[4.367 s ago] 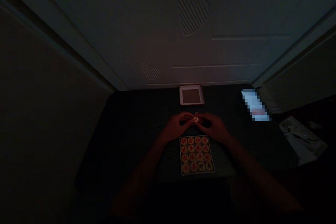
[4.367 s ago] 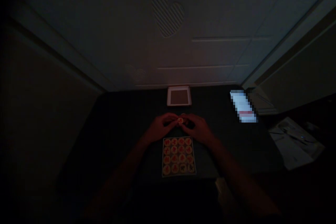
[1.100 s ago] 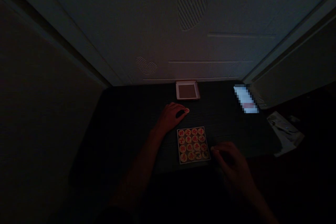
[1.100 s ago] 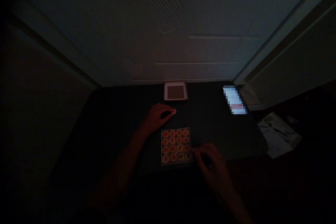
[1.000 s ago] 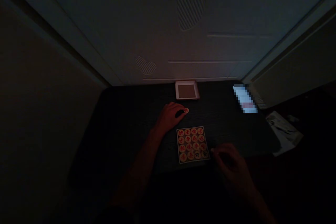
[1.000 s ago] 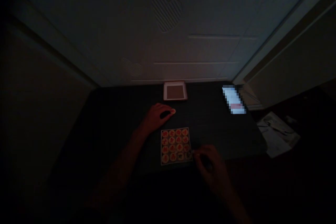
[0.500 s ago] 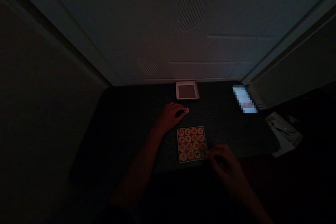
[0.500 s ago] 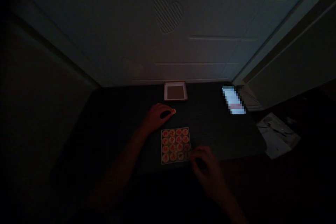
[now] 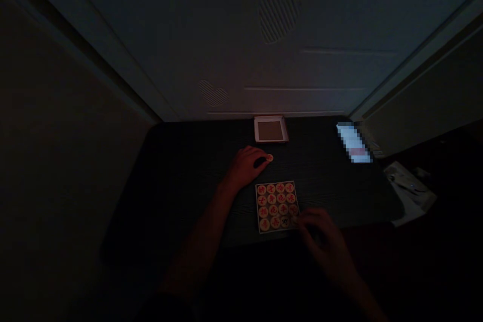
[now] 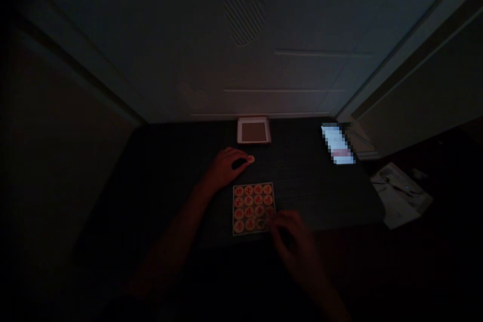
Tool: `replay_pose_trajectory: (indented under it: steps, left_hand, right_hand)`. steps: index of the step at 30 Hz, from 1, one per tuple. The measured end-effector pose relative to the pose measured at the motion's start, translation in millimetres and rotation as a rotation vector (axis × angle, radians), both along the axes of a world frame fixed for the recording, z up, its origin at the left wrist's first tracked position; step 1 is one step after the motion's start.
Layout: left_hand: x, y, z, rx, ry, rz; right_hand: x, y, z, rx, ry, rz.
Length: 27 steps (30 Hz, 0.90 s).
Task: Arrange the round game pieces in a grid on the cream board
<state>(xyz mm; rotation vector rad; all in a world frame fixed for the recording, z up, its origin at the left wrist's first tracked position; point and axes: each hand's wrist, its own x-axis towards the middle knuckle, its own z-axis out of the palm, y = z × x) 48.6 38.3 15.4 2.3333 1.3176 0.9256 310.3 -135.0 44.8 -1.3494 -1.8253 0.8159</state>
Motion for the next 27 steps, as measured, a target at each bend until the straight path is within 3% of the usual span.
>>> replay_pose_trajectory:
  steps: [7, 20, 27]
  left_hand:
    - [0.3, -0.3, 0.3, 0.008, 0.014, 0.004]
    - [0.8, -0.5, 1.7, 0.011, 0.024, 0.011]
    - [0.6, -1.0, 2.0, 0.007, 0.024, 0.005]
  right_hand:
    - [-4.6, -2.0, 3.2, 0.008, -0.024, 0.022]
    - [-13.4, 4.5, -7.6, 0.075, -0.165, 0.058]
    - [-12.9, 2.3, -11.3, 0.101, -0.197, 0.011]
